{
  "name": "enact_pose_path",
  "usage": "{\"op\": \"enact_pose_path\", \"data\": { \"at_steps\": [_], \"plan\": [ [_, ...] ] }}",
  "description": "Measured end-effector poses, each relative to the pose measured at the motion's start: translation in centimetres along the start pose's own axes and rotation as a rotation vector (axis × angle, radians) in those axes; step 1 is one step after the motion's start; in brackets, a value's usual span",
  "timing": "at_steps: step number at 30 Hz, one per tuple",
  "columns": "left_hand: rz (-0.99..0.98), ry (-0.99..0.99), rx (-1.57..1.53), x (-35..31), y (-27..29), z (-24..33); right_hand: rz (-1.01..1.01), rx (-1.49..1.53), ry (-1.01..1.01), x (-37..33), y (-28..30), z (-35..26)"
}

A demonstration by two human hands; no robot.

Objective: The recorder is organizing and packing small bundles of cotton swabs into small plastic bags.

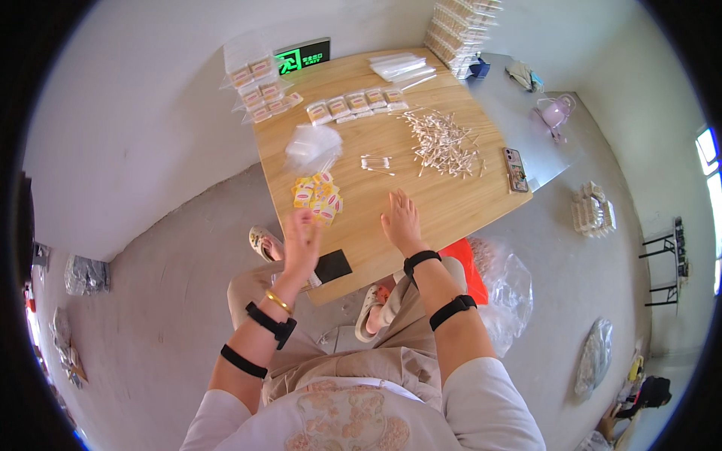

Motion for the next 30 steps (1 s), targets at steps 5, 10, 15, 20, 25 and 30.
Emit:
{"op": "enact_pose_path", "data": {
  "at_steps": [5,10,15,20,25,30],
  "plan": [
    [-0.305,-0.105,0.146,3.3,-7.3,1.8,0.049,0.052,0.008,3.2,2.6,1.9],
    [-0.496,-0.066,0.217,4.5,-12.2,1.2,0.060,0.064,-0.031,6.4,4.0,3.0],
    [-0.477,-0.170,0.432,7.3,-13.9,1.1,0.040,0.200,0.098,9.1,3.5,3.5],
    [-0.461,-0.092,0.477,9.5,-14.6,-0.5,0.053,0.155,0.183,10.8,3.1,2.5],
    [-0.410,-0.172,0.529,9.7,-14.7,-0.5,0.051,0.152,0.180,11.3,3.4,2.1],
    [-0.402,-0.166,0.549,9.7,-15.0,-0.4,0.063,0.075,0.289,11.4,3.9,0.9]
  ]
}}
Point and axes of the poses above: each hand's wrist, its own x-axis towards the middle knuckle, its own y-axis out of the back of the hand, z = x × y, the point moved 4 cm from there along x, towards the middle knuckle, and after that the axes turned 13 degrees about -z, right-handed, at the moved point
